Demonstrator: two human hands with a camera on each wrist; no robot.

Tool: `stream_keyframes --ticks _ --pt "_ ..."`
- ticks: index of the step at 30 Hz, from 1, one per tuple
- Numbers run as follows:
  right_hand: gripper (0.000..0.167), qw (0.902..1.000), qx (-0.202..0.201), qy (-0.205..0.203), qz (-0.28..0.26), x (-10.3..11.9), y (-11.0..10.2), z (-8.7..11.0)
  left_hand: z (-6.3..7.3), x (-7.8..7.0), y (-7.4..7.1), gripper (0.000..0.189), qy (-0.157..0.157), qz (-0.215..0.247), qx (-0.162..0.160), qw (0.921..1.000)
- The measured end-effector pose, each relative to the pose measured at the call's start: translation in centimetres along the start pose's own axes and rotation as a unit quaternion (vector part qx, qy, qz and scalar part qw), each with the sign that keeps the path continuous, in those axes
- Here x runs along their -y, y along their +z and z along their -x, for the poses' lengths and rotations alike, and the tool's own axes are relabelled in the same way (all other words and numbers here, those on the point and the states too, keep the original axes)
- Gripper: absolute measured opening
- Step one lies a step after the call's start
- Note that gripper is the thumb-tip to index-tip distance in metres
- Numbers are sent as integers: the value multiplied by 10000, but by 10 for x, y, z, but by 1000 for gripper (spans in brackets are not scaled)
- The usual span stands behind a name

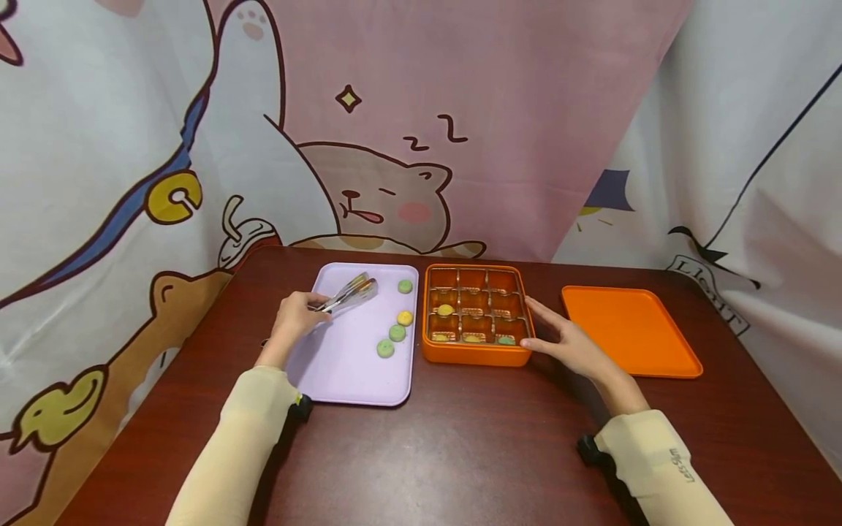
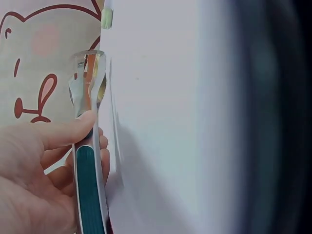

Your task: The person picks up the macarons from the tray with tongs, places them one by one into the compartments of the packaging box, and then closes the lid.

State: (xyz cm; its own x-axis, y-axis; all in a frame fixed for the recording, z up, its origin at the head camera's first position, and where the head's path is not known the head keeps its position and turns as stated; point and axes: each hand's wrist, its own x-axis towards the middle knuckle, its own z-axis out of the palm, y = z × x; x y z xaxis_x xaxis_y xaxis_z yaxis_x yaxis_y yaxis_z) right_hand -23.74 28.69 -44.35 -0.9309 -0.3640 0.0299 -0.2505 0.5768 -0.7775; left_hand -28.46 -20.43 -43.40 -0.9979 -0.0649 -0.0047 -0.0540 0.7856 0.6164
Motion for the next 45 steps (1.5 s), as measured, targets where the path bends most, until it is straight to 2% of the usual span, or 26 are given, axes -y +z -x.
stream_keyframes --ticks 6,13,22,33,40,45 --pt "81 10000 14 -83 -51 -2 2 -2 3 -2 -1 37 124 163 79 9998" --pt "82 10000 23 -22 -60 -1 2 -2 6 -9 -3 35 443 184 88 9988" --pt "82 9999 23 75 -63 1 0 0 9 -22 -6 35 574 149 175 9981" --pt "83 9999 16 114 33 3 0 -1 13 -31 -7 36 679 198 121 9974" --pt "83 9999 32 117 -60 3 -1 -1 16 -40 -3 35 944 317 1 9950" --pt "83 9998 49 160 -80 3 0 -1 17 -47 -1 33 998 352 -71 9944"
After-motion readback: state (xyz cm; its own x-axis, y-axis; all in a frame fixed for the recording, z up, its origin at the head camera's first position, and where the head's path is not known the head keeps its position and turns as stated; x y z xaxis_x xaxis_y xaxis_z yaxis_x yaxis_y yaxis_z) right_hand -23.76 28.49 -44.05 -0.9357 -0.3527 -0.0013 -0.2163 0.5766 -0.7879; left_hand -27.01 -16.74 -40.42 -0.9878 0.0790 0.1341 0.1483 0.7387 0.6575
